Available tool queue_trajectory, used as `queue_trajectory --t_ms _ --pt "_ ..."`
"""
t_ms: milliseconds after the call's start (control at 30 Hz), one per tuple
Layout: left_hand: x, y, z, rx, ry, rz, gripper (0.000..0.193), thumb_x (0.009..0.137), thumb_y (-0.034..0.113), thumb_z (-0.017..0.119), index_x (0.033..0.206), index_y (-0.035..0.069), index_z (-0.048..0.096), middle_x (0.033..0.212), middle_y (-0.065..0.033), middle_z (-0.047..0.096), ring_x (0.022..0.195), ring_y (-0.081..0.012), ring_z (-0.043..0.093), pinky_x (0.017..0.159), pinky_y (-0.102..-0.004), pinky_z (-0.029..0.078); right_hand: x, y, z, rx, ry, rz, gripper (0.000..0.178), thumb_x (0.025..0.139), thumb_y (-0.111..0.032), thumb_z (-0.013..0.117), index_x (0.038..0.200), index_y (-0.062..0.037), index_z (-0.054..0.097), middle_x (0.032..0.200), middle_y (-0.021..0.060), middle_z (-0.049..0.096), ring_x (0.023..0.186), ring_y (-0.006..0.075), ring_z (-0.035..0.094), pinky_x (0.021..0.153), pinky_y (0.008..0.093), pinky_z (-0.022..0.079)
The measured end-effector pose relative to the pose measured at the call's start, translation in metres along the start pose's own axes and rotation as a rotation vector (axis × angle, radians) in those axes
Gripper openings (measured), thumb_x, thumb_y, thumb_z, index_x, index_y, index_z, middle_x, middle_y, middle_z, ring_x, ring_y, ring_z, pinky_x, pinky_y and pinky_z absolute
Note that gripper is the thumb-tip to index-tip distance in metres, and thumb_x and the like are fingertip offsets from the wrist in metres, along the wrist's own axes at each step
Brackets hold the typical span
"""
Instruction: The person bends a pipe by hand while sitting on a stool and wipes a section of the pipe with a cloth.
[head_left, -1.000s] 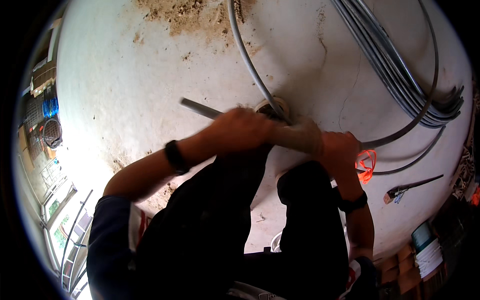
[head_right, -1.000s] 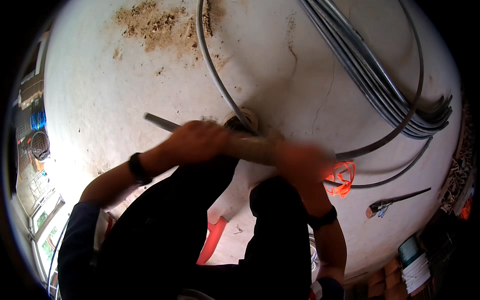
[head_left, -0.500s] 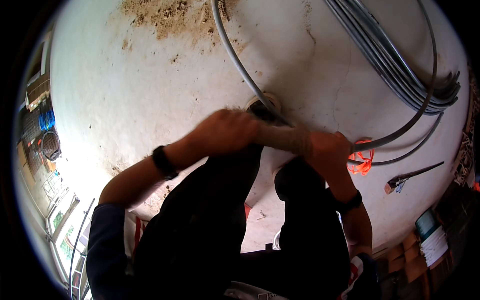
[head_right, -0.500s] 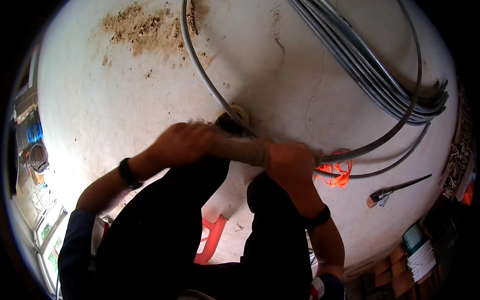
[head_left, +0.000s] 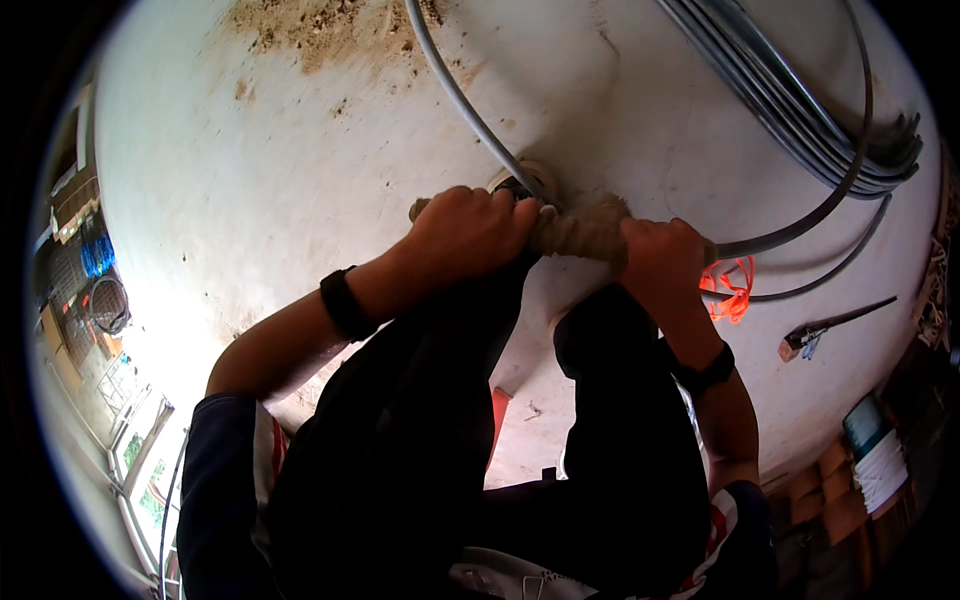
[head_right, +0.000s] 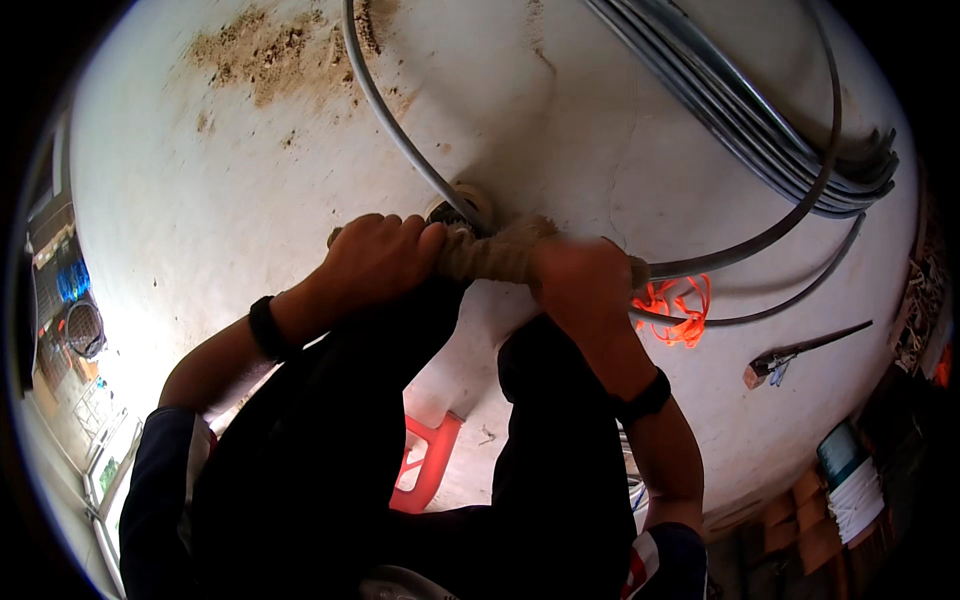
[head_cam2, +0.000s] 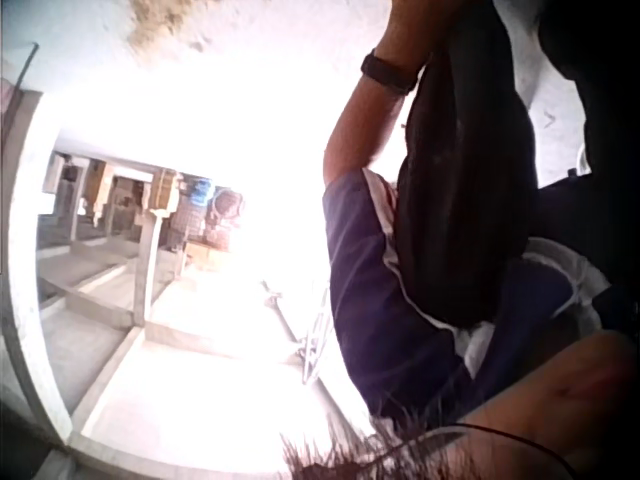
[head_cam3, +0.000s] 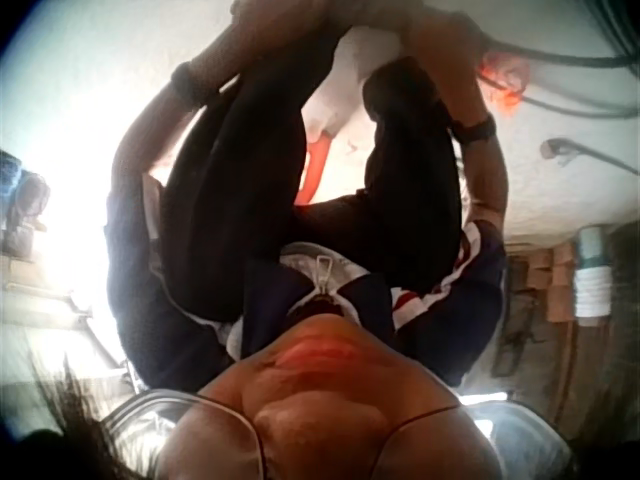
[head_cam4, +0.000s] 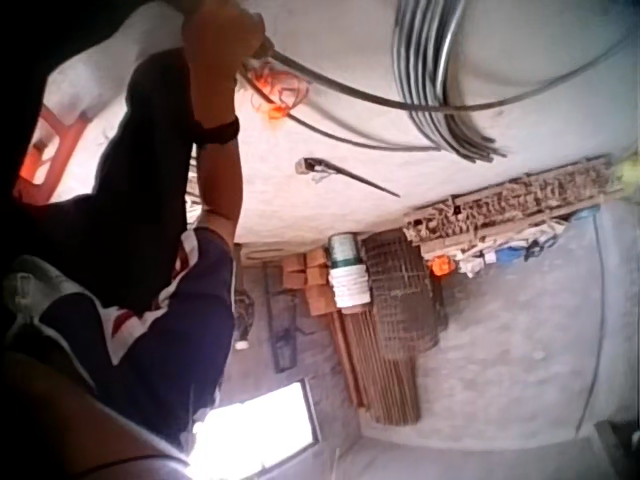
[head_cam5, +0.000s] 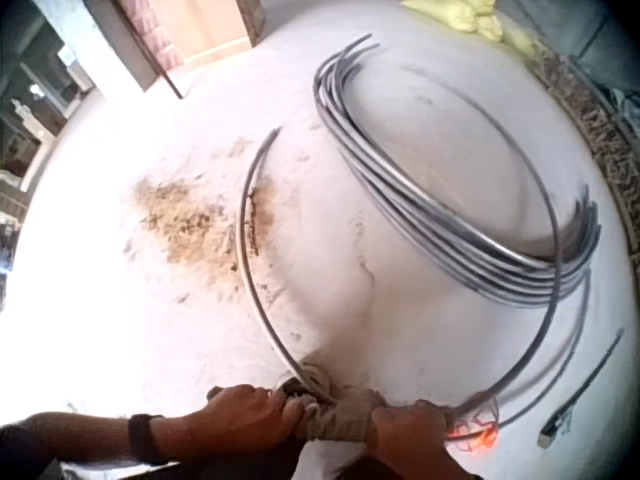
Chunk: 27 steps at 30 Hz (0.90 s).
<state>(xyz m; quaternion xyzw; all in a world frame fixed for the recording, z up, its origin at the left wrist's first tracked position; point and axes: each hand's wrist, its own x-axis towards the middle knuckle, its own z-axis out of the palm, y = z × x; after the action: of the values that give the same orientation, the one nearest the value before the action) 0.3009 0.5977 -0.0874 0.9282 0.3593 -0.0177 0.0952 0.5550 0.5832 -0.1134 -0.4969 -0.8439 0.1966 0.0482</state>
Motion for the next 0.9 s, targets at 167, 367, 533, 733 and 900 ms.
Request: queue_trajectory --t_ms 167,367,533,733,900 --pt "-0.011 -0.014 -0.006 0.059 0.076 0.124 0.017 0.081 0.014 0.057 0.096 0.007 0.057 0.079 -0.0021 0.056 0.073 -0.0127 0.059 0.059 -0.026 0.047 -0.002 0.005 0.002 0.003 -0.005 -0.013 0.021 0.058 -0.012 0.069 0.065 -0.0102 0.049 0.057 0.0064 0.054 0.053 0.0271 0.055 0.053 0.036 0.038" --pt "-0.016 -0.013 -0.008 -0.076 0.295 0.199 0.042 0.08 0.011 0.06 0.121 0.002 0.056 0.099 -0.0068 0.058 0.084 -0.0155 0.06 0.069 -0.0276 0.049 0.006 0.0 0.002 0.013 0.017 -0.022 0.021 0.06 -0.012 0.069 0.065 -0.0102 0.049 0.057 0.0058 0.055 0.052 0.0266 0.055 0.052 0.0357 0.038" --pt "-0.033 -0.013 0.002 -0.01 0.129 0.019 0.043 0.08 0.01 0.06 0.122 0.0 0.055 0.1 -0.0068 0.059 0.086 -0.0156 0.061 0.072 -0.0294 0.05 0.005 0.0 0.004 0.027 0.03 -0.011 0.02 0.06 -0.013 0.069 0.064 -0.0104 0.049 0.057 0.0054 0.055 0.051 0.0264 0.054 0.053 0.0352 0.038" --pt "-0.033 -0.017 -0.002 -0.002 0.371 0.163 0.042 0.082 0.012 0.061 0.123 0.003 0.058 0.096 -0.0026 0.059 0.08 -0.0118 0.057 0.066 -0.026 0.046 0.007 -0.001 0.006 -0.002 0.009 0.001 0.02 0.06 -0.013 0.069 0.065 -0.0104 0.05 0.058 0.0051 0.055 0.052 0.0264 0.055 0.052 0.0352 0.038" --pt "-0.029 -0.001 -0.005 0.18 0.383 0.099 0.041 0.083 0.017 0.061 0.123 0.008 0.06 0.093 0.0011 0.057 0.078 -0.0077 0.052 0.065 -0.0215 0.043 0.011 -0.003 0.003 -0.032 0.014 -0.024 0.021 0.059 -0.015 0.071 0.066 -0.0122 0.051 0.058 0.0032 0.058 0.053 0.022 0.058 0.054 0.0331 0.039"
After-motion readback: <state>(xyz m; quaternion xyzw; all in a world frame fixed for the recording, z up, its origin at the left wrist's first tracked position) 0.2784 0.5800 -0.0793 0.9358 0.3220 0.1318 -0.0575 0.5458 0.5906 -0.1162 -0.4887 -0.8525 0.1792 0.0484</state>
